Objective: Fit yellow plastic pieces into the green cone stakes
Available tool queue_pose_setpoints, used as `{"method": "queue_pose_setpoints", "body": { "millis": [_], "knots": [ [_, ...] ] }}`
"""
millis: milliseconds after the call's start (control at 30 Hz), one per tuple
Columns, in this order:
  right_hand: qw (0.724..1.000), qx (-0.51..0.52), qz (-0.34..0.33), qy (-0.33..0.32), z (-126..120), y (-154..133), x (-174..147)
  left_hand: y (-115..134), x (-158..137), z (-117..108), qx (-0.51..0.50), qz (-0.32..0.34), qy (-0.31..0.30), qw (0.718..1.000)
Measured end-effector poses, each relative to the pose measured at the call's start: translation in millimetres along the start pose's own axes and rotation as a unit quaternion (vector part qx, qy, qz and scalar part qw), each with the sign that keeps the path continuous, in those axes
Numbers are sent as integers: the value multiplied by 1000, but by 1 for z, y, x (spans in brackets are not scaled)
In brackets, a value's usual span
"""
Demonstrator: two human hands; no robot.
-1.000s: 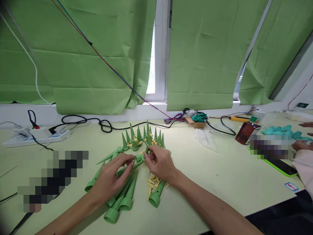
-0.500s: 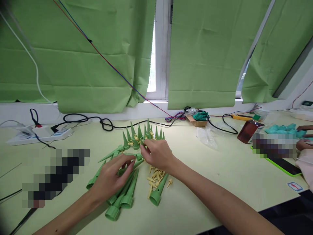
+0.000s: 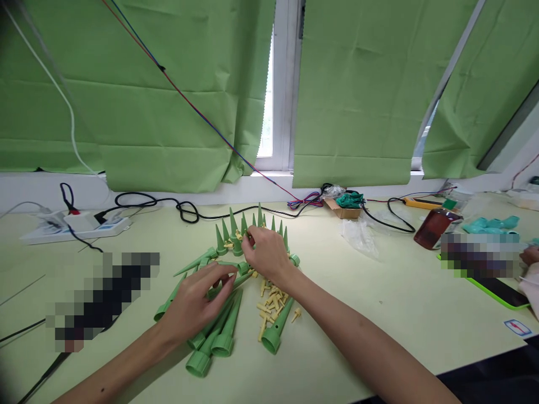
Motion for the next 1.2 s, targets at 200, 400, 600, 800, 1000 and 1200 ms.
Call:
{"method": "queue_pose_setpoints", "body": {
  "millis": [200,400,600,800,1000,1200],
  "knots": [
    [1000,-7,30,0,7,9,7,-2,-1,1,0,-1,-4,1000],
    [999,5,46,-11,15,20,9,-3,-1,2,1,-4,-15,1000],
    [998,3,64,-15,24,25,11,-2,-2,4,4,-3,-24,1000],
    [996,-5,81,-21,27,26,14,-5,-3,6,3,-12,-31,999],
    [995,-24,87,-44,34,30,12,-6,-3,7,2,-17,-35,999],
    [990,-62,94,-85,38,29,9,-6,-3,9,-4,-18,-40,999]
  ]
}}
Point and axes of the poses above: each hand's wrist, its own x-axis towards the middle knuckle, its own z-axis out of the palm, y = z × x, the point moved 9 cm from there along x, towards the middle knuckle, and after that the axes turned 4 degrees about z, right-handed, at the moved point
